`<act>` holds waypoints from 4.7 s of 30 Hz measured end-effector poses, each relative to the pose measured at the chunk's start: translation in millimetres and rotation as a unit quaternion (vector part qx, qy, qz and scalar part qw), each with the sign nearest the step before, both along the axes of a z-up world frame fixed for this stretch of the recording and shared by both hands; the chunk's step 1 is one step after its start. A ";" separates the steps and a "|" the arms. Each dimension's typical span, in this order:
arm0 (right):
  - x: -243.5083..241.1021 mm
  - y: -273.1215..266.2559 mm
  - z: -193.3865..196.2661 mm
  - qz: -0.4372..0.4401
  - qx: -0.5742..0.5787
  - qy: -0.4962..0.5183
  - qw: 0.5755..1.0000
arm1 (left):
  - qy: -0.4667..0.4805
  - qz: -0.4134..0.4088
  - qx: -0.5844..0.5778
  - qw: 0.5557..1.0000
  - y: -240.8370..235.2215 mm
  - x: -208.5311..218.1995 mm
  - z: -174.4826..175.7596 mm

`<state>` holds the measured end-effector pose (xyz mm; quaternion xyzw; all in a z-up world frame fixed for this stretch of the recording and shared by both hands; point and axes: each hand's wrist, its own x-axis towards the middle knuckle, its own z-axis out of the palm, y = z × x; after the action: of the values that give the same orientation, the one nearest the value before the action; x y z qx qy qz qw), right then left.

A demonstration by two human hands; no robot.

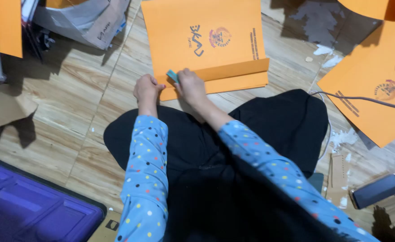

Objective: Folding yellow paper envelopes and creasing the edges using a small tool.

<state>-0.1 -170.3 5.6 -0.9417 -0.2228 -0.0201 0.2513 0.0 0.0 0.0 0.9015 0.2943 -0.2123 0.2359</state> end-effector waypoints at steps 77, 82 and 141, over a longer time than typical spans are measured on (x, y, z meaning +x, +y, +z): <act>84.4 -292.8 -0.6 -0.314 0.406 -0.061 0.856 | -0.233 -0.448 0.158 0.849 -103.4 -9.5 -45.8; 33.4 -185.9 -18.9 -0.160 0.104 0.180 0.965 | -0.218 -0.465 0.067 0.855 -90.8 -10.0 -35.4; -75.2 -71.3 -33.1 0.286 -0.116 -0.043 0.950 | -0.018 -0.059 -0.023 0.998 2.4 -6.6 5.1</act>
<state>-75.3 -241.7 -27.5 -0.8591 -0.4946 0.0382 0.1257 -6.6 2.4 5.1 0.9153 0.2311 -0.2161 0.2494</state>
